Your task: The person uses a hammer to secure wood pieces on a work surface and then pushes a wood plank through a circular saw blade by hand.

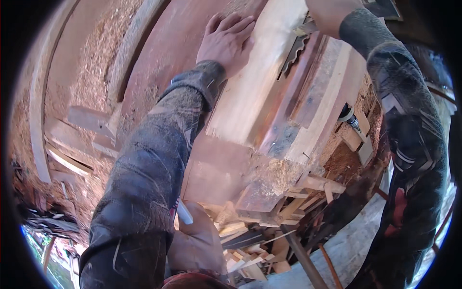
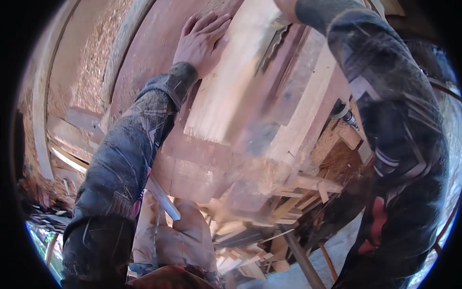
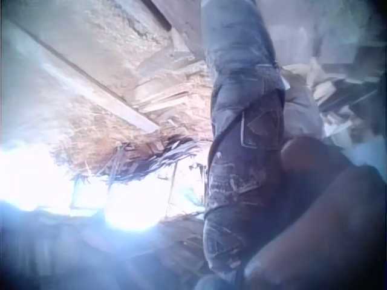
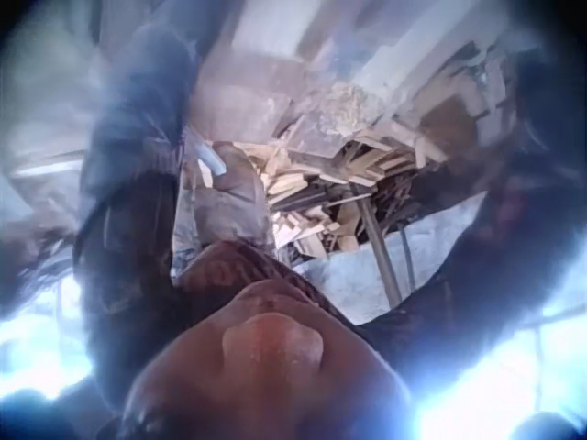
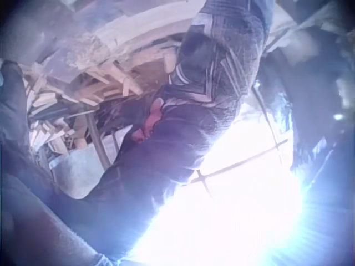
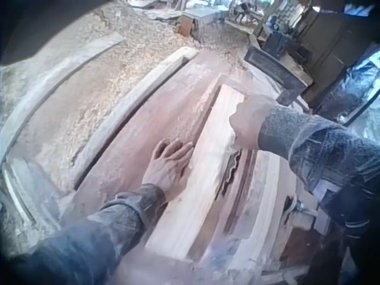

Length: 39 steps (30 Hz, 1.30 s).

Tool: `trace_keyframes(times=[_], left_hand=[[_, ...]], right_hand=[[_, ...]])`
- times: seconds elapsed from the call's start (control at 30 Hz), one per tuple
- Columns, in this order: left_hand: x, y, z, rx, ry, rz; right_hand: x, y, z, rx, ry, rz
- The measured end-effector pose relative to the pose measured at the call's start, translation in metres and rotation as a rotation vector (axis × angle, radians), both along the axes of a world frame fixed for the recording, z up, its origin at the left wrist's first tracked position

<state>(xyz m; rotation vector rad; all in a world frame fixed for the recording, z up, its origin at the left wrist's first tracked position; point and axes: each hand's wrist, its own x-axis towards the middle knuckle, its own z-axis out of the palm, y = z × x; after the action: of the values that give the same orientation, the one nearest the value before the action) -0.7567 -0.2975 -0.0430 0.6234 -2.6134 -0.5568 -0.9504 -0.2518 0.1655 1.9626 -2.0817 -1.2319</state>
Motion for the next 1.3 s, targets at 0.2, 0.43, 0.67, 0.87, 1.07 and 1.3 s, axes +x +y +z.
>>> trace_keyframes(times=[0.2,0.43,0.67,0.87,1.07,1.3], left_hand=[[0.005,-0.001,0.010,0.046,0.165,-0.017],[0.002,-0.001,0.011,0.029,0.212,-0.003],[0.005,0.000,0.011,0.058,0.218,-0.003],[0.001,-0.001,0.009,0.052,0.228,-0.046],[0.002,-0.003,0.002,0.031,0.151,-0.034],[0.001,-0.005,-0.004,0.015,0.155,-0.039]], right_hand=[[0.008,-0.003,-0.018,0.008,0.035,0.086],[0.017,-0.006,-0.011,0.048,0.113,-0.046],[0.032,0.005,-0.006,-0.011,0.069,-0.010],[0.025,0.002,-0.006,0.021,0.103,-0.056],[0.028,0.009,-0.011,-0.041,0.112,0.019],[0.027,0.003,-0.008,-0.007,0.067,-0.036]])
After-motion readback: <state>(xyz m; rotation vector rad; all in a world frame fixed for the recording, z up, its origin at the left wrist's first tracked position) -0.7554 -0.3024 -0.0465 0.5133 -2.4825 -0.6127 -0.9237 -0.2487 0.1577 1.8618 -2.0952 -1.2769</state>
